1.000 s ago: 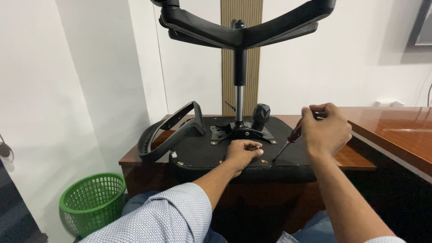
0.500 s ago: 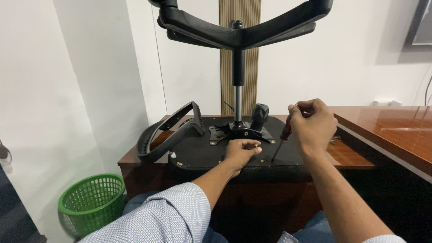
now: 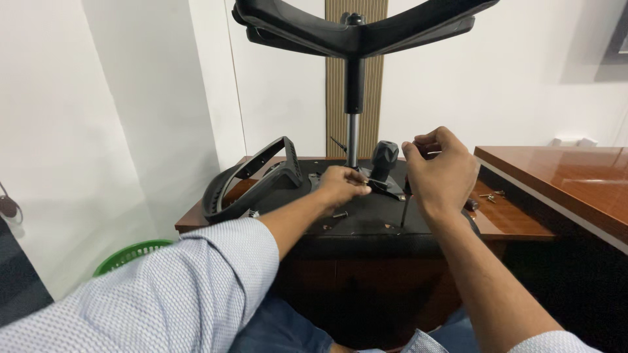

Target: The person uses a screwdriver to tighten screws on the underside of an overturned office chair base. The person works on multiple screw holes around the central metal plate, securing the base components.

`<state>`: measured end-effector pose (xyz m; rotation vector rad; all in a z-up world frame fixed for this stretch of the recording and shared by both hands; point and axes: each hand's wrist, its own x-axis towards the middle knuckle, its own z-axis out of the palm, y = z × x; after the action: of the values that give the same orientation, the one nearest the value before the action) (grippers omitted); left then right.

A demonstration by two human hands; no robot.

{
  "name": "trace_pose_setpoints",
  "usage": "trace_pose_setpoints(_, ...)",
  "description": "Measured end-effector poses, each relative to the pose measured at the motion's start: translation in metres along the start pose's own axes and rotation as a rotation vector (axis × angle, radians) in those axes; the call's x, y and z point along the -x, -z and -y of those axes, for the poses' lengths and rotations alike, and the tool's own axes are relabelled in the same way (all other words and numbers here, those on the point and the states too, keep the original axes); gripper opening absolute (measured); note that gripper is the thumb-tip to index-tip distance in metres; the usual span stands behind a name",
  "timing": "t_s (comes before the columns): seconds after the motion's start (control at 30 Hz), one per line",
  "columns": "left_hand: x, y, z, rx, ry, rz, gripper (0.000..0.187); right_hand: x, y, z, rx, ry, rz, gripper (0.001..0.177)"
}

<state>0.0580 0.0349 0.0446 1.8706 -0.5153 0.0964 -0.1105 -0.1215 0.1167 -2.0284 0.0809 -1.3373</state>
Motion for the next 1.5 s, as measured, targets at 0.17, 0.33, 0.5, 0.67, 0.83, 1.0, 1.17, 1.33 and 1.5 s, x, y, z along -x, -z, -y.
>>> trace_pose_setpoints(0.17,0.003,0.042,0.017,-0.409,0.059,0.033,0.027,0.002,-0.003,-0.003,0.013,0.011,-0.004,0.015)
trace_pose_setpoints(0.33,0.012,0.039,0.038,-0.444,0.029,0.022,0.027,0.003,-0.005,-0.001,-0.012,0.052,-0.026,0.016)
trace_pose_setpoints(0.5,0.020,0.046,0.038,-0.387,0.033,-0.010,0.018,0.006,0.000,0.000,-0.015,-0.026,-0.015,0.018)
trace_pose_setpoints(0.67,0.054,0.070,0.015,-0.380,0.084,-0.160,0.019,0.004,0.006,0.002,-0.015,-0.069,0.023,0.018)
trace_pose_setpoints(0.83,0.110,0.089,0.007,-0.246,0.085,-0.452,0.018,0.006,-0.001,0.005,-0.078,0.015,0.025,0.017)
trace_pose_setpoints(1.0,0.145,0.107,0.023,-0.041,0.039,-0.498,0.026,0.010,-0.015,0.013,-0.215,0.110,-0.025,0.017)
trace_pose_setpoints(1.17,0.159,0.130,0.039,0.003,-0.009,-0.443,0.031,0.016,-0.040,0.040,-0.438,-0.011,0.161,0.017)
trace_pose_setpoints(1.33,0.161,0.139,0.041,0.027,0.005,-0.276,0.030,0.033,-0.065,0.077,-0.513,0.128,0.231,0.019)
trace_pose_setpoints(1.5,0.169,0.140,0.036,-0.001,-0.021,-0.157,0.032,0.039,-0.083,0.104,-0.554,0.135,0.316,0.020)
